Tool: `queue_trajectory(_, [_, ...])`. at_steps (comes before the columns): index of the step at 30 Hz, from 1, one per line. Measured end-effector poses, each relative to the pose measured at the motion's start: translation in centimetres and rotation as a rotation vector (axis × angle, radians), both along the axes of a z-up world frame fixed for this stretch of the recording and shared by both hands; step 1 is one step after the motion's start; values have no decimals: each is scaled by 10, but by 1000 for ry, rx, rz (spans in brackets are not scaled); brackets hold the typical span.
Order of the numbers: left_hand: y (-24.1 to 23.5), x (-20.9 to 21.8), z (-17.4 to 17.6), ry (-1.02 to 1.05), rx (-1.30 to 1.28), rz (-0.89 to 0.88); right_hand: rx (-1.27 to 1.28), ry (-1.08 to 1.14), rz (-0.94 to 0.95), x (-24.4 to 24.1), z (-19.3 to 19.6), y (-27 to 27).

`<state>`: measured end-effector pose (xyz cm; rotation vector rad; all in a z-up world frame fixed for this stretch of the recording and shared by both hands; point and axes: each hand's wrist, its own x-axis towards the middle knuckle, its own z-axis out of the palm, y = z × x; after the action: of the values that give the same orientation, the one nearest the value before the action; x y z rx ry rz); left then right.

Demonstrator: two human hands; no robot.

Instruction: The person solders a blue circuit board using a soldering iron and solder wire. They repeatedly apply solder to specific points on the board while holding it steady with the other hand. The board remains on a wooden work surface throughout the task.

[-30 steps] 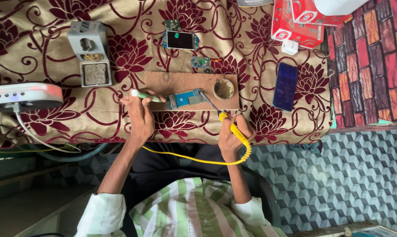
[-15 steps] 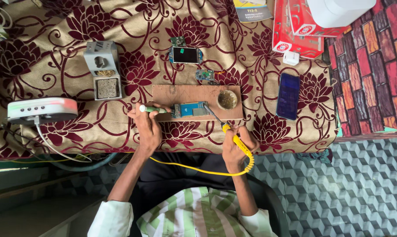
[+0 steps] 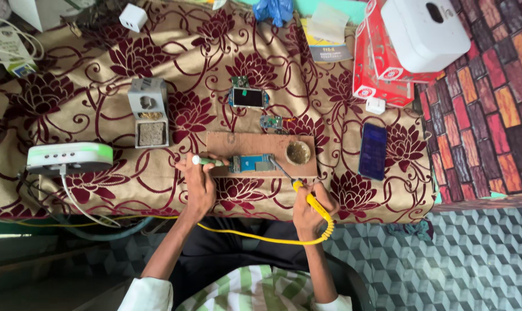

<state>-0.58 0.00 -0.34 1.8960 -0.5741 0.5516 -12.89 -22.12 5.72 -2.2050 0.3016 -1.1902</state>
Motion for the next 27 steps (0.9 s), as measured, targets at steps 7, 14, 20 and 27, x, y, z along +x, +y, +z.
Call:
queue_trajectory(7, [-2, 1, 8, 62, -102, -63, 652, -259, 20, 8, -44, -11])
queue_trajectory(14, [-3, 1, 6, 69, -70, -60, 1233, -536, 102, 21, -96, -38])
queue_trajectory(20, [-2, 5, 3, 73, -106, -84, 1323, -543, 73, 22, -117, -47])
queue_trajectory(27, [-3, 4, 0, 77, -151, -120, 1344, -494, 40, 18, -123, -51])
